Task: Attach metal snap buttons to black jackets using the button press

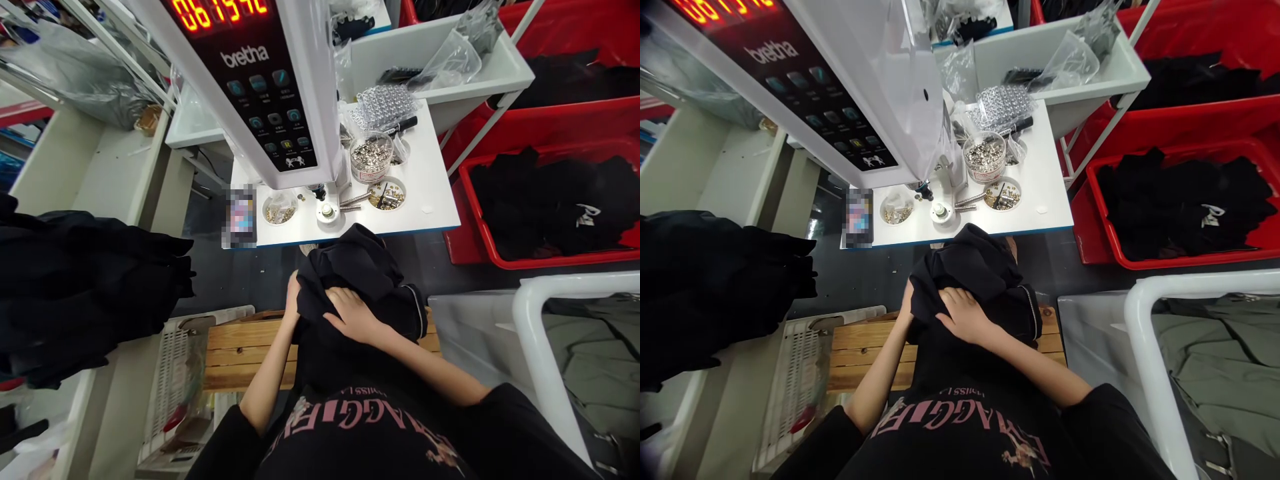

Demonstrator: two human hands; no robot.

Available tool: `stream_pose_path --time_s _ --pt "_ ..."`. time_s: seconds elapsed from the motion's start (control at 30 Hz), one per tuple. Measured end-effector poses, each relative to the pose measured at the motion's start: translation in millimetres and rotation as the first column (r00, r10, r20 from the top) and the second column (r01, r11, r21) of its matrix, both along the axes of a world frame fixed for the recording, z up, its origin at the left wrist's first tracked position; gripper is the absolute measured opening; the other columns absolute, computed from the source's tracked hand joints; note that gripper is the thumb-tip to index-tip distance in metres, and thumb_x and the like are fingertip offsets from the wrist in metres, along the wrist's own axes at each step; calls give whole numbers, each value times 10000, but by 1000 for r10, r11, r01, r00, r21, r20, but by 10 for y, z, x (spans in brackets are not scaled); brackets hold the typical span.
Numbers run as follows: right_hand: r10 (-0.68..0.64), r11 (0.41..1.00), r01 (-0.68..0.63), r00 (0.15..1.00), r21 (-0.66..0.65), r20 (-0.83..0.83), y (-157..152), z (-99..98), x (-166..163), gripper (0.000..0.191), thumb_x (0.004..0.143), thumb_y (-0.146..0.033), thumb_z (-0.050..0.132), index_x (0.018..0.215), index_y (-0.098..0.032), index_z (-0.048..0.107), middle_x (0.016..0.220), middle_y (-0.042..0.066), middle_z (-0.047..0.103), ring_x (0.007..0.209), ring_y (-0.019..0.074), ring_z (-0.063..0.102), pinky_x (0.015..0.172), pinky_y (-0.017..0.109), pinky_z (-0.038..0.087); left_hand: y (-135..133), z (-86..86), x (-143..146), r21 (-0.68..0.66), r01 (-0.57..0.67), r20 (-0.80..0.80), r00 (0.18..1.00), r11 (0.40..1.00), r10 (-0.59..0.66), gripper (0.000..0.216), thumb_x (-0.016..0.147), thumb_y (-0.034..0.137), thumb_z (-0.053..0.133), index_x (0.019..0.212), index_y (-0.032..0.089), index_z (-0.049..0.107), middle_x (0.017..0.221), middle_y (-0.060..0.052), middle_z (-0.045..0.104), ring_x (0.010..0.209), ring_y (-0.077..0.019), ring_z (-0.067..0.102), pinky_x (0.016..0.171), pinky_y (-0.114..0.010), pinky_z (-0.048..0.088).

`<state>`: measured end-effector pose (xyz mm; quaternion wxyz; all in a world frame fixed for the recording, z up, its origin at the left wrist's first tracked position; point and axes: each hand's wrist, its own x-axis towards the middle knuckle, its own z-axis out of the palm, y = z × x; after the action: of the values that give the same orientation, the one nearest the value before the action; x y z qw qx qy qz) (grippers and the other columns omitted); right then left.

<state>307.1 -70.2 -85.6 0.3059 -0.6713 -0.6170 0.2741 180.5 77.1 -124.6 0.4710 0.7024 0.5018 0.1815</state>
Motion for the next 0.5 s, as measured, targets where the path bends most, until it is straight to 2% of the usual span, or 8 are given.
stream_pose_path --time_s 0.1,0.17,0.23,0.27,0.33,0.4,0.43,0.5 --pt "12 1000 -13 997 22 75 -330 133 18 502 884 -327 476 1356 -200 364 1358 118 451 1240 268 402 1029 453 330 -59 292 -26 141 -58 66 997 988 49 343 913 323 412 1214 172 472 1207 -121 525 1132 -228 505 1012 -391 375" --pt "-114 993 115 983 4 142 -488 201 97 570 862 -385 508 1382 -221 342 1387 123 416 1270 288 369 1038 473 302 -143 534 4 263 64 49 996 963 -79 427 894 382 474 1276 201 417 1245 -111 494 1174 -235 471 1024 -389 363" --pt "-266 959 280 937 -32 227 -604 197 220 676 817 -464 556 1401 -224 316 1387 143 402 1277 314 359 1040 496 274 -245 738 80 368 222 -61 975 903 -215 579 819 431 595 1311 208 386 1288 -121 456 1227 -272 412 1049 -428 326" --pt "-312 940 337 912 -50 268 -657 172 290 724 793 -497 576 1407 -224 305 1385 149 400 1277 322 360 1049 508 249 -299 809 126 415 267 -116 964 869 -241 650 780 451 641 1320 202 379 1304 -132 435 1244 -293 385 1057 -451 305" --pt "-342 918 387 883 -87 322 -776 105 430 768 762 -539 595 1403 -234 305 1392 143 395 1285 328 354 1062 521 210 -406 889 207 492 299 -184 954 818 -238 687 753 470 667 1314 184 393 1296 -153 425 1241 -313 371 1052 -470 290" --pt "-356 901 415 875 -128 329 -925 37 563 786 732 -577 608 1385 -242 327 1410 135 376 1291 332 349 1053 515 232 -505 904 251 511 387 -224 922 768 -315 584 784 459 637 1264 181 453 1235 -147 476 1193 -299 418 1027 -453 308" --pt "-370 889 432 873 -150 318 -1009 4 627 798 716 -595 613 1376 -244 335 1414 134 372 1288 335 353 1044 515 249 -548 897 256 492 479 -255 878 727 -406 517 811 449 609 1240 190 481 1206 -134 509 1169 -286 442 1018 -441 310" --pt "-415 860 472 868 -193 273 -1171 -78 752 797 710 -612 608 1364 -246 340 1395 135 404 1268 333 388 1038 532 256 -619 865 243 421 690 -328 721 588 -611 478 839 457 571 1244 214 496 1224 -112 538 1178 -277 447 1024 -432 288"
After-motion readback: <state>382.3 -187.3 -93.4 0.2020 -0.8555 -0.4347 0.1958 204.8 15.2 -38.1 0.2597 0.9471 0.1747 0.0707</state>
